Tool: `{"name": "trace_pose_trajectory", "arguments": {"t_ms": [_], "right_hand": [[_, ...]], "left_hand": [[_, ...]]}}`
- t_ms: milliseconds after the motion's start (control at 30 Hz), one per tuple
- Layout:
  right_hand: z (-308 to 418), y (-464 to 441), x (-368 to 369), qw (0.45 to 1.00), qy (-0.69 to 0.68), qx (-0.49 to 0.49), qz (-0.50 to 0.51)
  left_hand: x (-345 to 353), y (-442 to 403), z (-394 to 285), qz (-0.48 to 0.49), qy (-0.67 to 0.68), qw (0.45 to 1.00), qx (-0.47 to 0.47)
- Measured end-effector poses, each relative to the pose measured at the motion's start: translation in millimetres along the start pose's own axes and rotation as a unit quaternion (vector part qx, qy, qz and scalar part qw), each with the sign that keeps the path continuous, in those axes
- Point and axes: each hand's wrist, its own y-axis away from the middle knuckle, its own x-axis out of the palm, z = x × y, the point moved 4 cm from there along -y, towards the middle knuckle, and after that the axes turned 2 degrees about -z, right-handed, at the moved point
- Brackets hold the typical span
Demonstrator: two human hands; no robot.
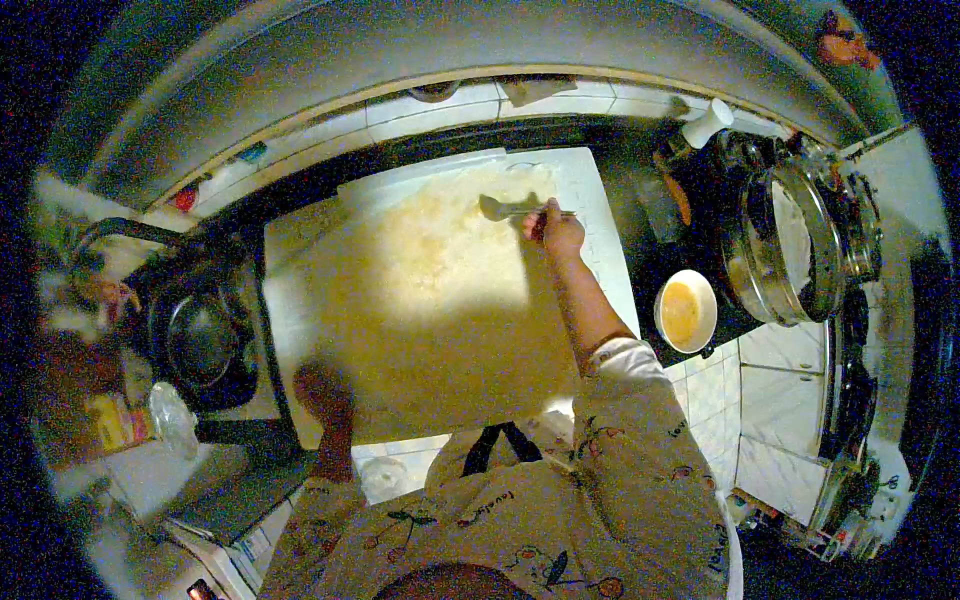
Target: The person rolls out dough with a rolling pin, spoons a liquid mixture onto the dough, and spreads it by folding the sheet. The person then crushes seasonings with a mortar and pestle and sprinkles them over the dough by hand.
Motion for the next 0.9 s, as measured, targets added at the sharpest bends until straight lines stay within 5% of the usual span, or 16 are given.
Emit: {"name": "trace_pose_trajectory", "arguments": {"t_ms": [167,300,367,600,700,767,800,833,900], "right_hand": [[-0.1,-1.1,-4.3,0.999,0.034,0.004,-0.038],[11.0,2.0,-1.1,1.000,0.000,-0.007,-0.027],[25.4,20.4,4.5,0.996,0.024,-0.050,-0.068],[17.9,21.7,6.1,0.967,0.084,-0.236,-0.051],[22.3,72.6,42.2,0.801,0.442,-0.385,-0.121],[-18.6,64.4,54.4,0.838,0.343,-0.408,-0.118],[-37.5,64.5,65.1,0.943,0.144,-0.298,-0.045],[-48.7,72.8,76.5,0.983,-0.067,-0.168,0.030],[-41.3,85.6,68.4,0.973,0.102,-0.205,0.009]], "left_hand": [[2.5,2.4,0.8,-0.032,-0.004,0.999,0.016],[-30.2,-30.4,-18.2,0.021,0.087,0.994,-0.058],[0.4,-3.5,-1.3,0.000,0.017,1.000,-0.005],[-3.8,-5.9,-1.8,0.010,0.103,0.991,-0.082],[3.6,-3.5,1.5,0.017,0.091,0.993,-0.078],[7.5,0.4,4.1,0.017,0.199,0.968,-0.154],[4.2,-0.7,1.3,0.017,0.148,0.982,-0.117],[-1.0,-2.9,-0.7,0.018,0.096,0.992,-0.078],[3.4,-0.3,3.9,0.025,0.112,0.990,-0.088]]}}
